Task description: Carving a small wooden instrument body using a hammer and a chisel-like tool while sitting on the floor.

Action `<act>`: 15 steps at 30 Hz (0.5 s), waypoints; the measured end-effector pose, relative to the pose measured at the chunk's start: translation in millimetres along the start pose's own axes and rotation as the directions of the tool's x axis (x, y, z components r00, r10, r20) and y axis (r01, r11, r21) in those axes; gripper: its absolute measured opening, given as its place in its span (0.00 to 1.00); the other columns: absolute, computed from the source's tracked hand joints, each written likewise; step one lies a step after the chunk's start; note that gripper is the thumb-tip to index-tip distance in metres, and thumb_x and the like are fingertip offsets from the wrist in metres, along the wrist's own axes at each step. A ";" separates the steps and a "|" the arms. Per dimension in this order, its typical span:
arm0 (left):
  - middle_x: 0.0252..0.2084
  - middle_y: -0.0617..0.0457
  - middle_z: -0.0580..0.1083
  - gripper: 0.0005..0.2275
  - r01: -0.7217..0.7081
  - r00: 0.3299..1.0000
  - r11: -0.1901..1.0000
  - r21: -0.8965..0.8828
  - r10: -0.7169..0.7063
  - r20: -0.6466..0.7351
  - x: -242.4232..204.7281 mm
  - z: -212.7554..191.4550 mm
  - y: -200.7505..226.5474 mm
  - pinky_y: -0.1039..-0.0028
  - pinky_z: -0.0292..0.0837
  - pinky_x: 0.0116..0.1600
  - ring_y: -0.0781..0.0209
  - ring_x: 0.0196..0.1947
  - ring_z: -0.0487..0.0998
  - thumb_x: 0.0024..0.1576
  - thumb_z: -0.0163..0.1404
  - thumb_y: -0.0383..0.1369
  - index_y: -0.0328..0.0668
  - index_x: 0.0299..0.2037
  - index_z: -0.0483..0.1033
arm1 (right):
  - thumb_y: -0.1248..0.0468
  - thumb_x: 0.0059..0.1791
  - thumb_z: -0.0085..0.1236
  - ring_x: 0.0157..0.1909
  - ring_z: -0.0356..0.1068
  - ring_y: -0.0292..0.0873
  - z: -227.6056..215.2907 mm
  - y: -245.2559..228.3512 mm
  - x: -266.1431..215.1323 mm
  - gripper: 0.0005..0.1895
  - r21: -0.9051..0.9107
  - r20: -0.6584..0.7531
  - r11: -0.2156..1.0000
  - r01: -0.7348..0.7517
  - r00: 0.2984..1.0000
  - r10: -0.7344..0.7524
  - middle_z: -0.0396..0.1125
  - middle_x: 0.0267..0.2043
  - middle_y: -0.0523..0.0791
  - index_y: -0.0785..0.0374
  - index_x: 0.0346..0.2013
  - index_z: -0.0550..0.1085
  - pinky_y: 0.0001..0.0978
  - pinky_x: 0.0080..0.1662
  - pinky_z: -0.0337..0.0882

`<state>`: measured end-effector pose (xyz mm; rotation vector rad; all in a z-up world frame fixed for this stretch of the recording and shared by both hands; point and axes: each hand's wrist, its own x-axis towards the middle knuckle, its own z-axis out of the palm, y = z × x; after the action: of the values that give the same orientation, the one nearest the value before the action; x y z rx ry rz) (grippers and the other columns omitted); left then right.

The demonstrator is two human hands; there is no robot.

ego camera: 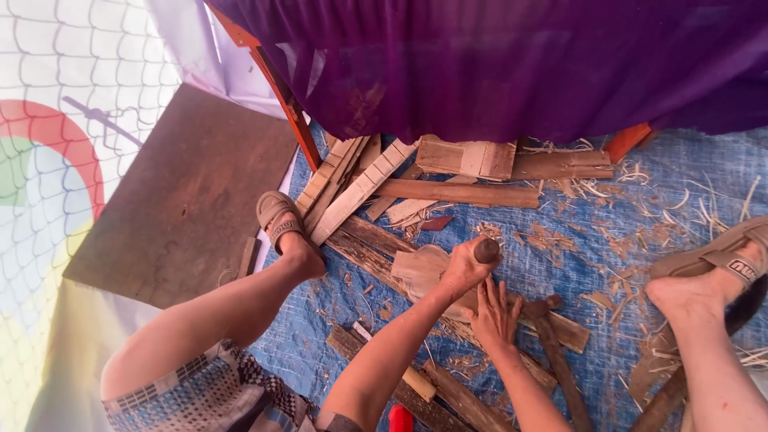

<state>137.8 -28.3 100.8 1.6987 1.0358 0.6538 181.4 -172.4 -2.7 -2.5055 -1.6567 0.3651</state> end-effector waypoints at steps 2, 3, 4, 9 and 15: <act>0.29 0.47 0.77 0.11 -0.008 0.999 1.000 -0.014 0.009 0.039 5.1 7.5 -4.3 0.52 0.72 0.42 0.39 0.37 0.81 0.44 0.60 0.41 0.52 0.32 0.73 | 0.37 0.49 0.50 0.80 0.34 0.54 12.2 0.8 3.6 0.46 0.010 0.056 0.996 -0.093 0.994 0.092 0.34 0.82 0.36 0.44 0.77 0.47 0.76 0.68 0.38; 0.29 0.47 0.77 0.11 0.008 0.999 1.000 -0.016 -0.008 0.050 8.5 4.7 7.8 0.52 0.72 0.42 0.39 0.37 0.81 0.44 0.60 0.41 0.52 0.32 0.73 | 0.37 0.49 0.50 0.80 0.34 0.54 5.7 -2.8 -1.2 0.46 0.009 0.074 0.995 -0.102 0.992 0.101 0.34 0.82 0.36 0.44 0.77 0.47 0.76 0.68 0.38; 0.31 0.46 0.78 0.10 0.084 0.994 0.996 0.010 -0.084 0.070 12.4 1.7 19.7 0.52 0.73 0.44 0.39 0.40 0.81 0.44 0.58 0.41 0.52 0.32 0.74 | 0.37 0.49 0.49 0.80 0.35 0.53 -0.8 -6.7 -5.8 0.44 0.004 0.119 0.991 -0.137 0.984 0.135 0.34 0.82 0.34 0.43 0.76 0.48 0.77 0.68 0.36; 0.31 0.46 0.79 0.08 0.233 0.969 0.971 0.056 -0.237 0.072 68.9 32.2 -4.9 0.52 0.75 0.47 0.41 0.42 0.81 0.43 0.54 0.39 0.48 0.30 0.77 | 0.36 0.50 0.46 0.80 0.39 0.52 -4.3 -4.4 5.2 0.42 -0.018 0.169 0.988 -0.151 0.974 0.152 0.39 0.81 0.33 0.44 0.75 0.50 0.76 0.69 0.39; 0.32 0.42 0.80 0.10 0.331 0.937 0.935 0.123 -0.342 0.077 88.1 37.5 2.0 0.52 0.77 0.51 0.39 0.44 0.82 0.43 0.50 0.35 0.43 0.31 0.81 | 0.35 0.55 0.31 0.80 0.31 0.51 15.9 -2.4 5.8 0.41 -0.078 0.246 0.991 -0.111 0.961 0.127 0.29 0.82 0.38 0.47 0.78 0.39 0.76 0.69 0.33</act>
<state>211.7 30.6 85.2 1.5751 1.2739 0.2939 177.3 -166.8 -18.2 -2.7098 -1.6262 0.6789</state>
